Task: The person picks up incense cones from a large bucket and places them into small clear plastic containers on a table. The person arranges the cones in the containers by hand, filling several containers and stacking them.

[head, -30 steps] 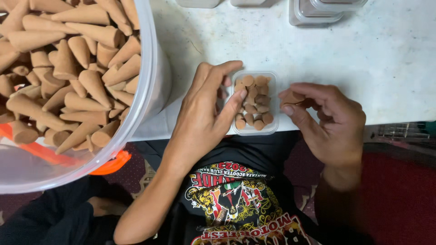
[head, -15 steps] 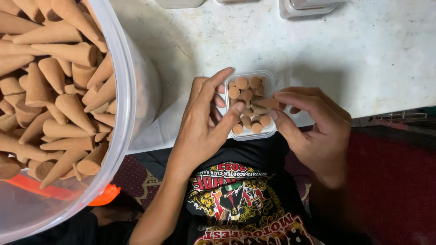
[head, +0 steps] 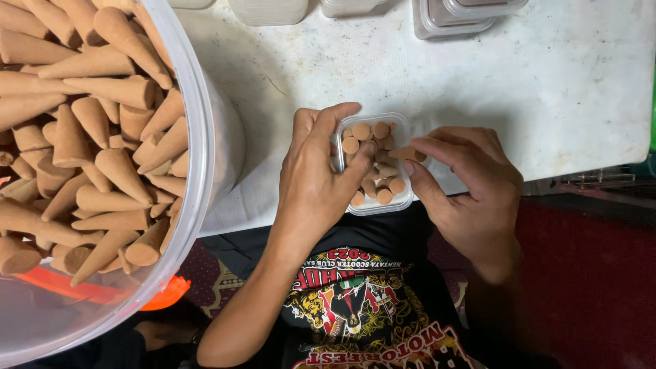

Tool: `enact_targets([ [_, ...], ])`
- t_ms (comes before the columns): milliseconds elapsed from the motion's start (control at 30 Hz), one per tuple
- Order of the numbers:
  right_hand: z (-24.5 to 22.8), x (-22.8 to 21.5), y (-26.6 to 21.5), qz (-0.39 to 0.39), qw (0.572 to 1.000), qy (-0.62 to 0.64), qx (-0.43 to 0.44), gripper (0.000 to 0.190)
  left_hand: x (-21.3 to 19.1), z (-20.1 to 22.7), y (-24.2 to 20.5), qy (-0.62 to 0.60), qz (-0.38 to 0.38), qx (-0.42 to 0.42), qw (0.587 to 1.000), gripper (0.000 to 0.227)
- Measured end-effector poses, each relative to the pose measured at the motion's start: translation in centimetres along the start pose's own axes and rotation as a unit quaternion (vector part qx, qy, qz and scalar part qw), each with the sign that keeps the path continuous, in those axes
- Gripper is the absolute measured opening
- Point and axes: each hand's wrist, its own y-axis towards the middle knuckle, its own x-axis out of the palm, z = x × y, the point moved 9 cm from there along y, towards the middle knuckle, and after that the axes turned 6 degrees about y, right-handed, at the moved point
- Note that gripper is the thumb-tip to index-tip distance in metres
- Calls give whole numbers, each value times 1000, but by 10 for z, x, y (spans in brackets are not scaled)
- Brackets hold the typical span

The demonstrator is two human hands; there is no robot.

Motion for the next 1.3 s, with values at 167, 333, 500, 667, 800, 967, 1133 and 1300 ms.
enact_targets([
  [167, -8, 6, 6, -14, 999, -34, -34, 26, -2, 0, -2, -26, 7, 10, 1000, 41],
  [333, -13, 16, 11, -40, 998, -32, -48, 21, -3, 0, -2, -23, 18, 19, 999, 40],
  [500, -11, 18, 8, -49, 997, -42, -46, 20, -5, 1, -2, -21, 41, 43, 998, 38],
  [667, -17, 21, 6, -76, 992, -80, -69, 21, -5, 1, -2, -21, 44, 47, 998, 37],
  [800, -12, 26, 0, -89, 985, -127, -71, 17, -5, 0, -2, -26, 41, 39, 998, 36],
  [967, -12, 25, -1, -96, 983, -140, -66, 17, -4, 0, -2, -30, 43, 46, 998, 36],
  [1133, -15, 26, 1, -93, 981, -146, -82, 18, -5, 1, -2, -25, 44, 48, 998, 36],
  [1300, -14, 25, 0, -99, 983, -134, -73, 17, -5, 1, -3, -25, 44, 49, 997, 37],
])
